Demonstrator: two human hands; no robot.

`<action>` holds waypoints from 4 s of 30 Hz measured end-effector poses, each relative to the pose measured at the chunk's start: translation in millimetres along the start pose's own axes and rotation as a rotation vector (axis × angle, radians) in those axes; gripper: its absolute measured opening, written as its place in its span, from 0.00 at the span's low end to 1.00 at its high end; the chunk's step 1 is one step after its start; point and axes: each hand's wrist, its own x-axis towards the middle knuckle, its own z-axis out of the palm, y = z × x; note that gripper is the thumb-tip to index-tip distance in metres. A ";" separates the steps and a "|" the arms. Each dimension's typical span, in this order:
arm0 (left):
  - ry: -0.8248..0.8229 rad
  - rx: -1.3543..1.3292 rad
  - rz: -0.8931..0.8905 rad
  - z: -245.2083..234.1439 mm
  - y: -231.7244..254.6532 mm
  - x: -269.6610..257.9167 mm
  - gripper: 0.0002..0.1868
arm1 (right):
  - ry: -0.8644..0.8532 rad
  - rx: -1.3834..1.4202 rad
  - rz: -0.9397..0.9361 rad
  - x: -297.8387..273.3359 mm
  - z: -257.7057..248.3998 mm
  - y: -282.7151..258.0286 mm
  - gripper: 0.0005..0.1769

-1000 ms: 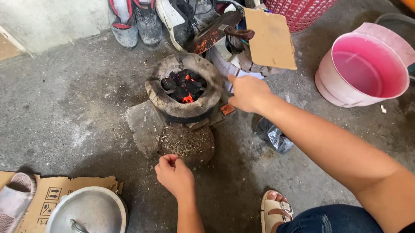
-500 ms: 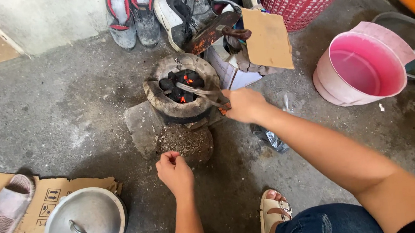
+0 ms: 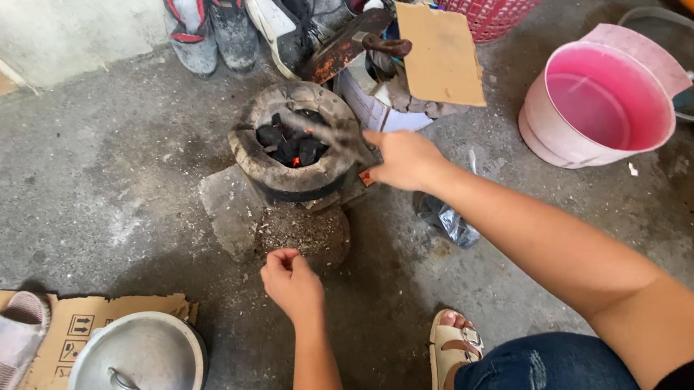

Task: Tending to a charcoal stove by adding charcoal and fanning the fire.

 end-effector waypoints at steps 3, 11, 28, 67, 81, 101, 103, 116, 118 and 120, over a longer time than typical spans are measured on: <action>-0.036 0.017 0.039 12.1 4.7 0.0 0.02 | 0.068 0.080 0.040 -1.1 -0.9 2.1 0.46; -0.092 0.036 0.028 8.0 -8.8 -8.1 0.02 | 0.155 0.135 -0.144 -2.3 28.2 51.7 0.44; -0.726 0.152 -0.051 63.2 -15.1 -69.4 0.13 | 0.244 0.706 0.433 -75.7 337.5 158.5 0.53; -0.833 0.217 -0.297 47.5 -55.6 -66.8 0.10 | 0.464 0.449 0.489 -64.0 176.4 229.4 0.17; -0.851 -0.634 -0.422 42.6 126.3 107.7 0.51 | 0.335 1.269 -0.221 21.0 -65.6 29.7 0.16; -0.408 -0.378 0.667 89.4 130.2 251.5 0.42 | 0.281 1.142 -0.578 210.5 36.4 7.6 0.15; -0.417 -0.387 0.658 89.7 135.1 252.9 0.43 | 0.284 1.142 -0.545 213.9 36.7 8.8 0.15; -0.415 -0.359 0.779 84.6 134.1 259.0 0.43 | 0.334 1.176 -0.488 212.7 29.3 2.2 0.17; -0.438 -0.364 0.783 78.5 143.8 254.6 0.41 | 0.365 1.171 -0.486 216.4 30.5 4.7 0.15; -0.465 -0.371 0.787 74.9 148.0 253.5 0.40 | 0.398 1.165 -0.480 214.7 27.8 5.5 0.13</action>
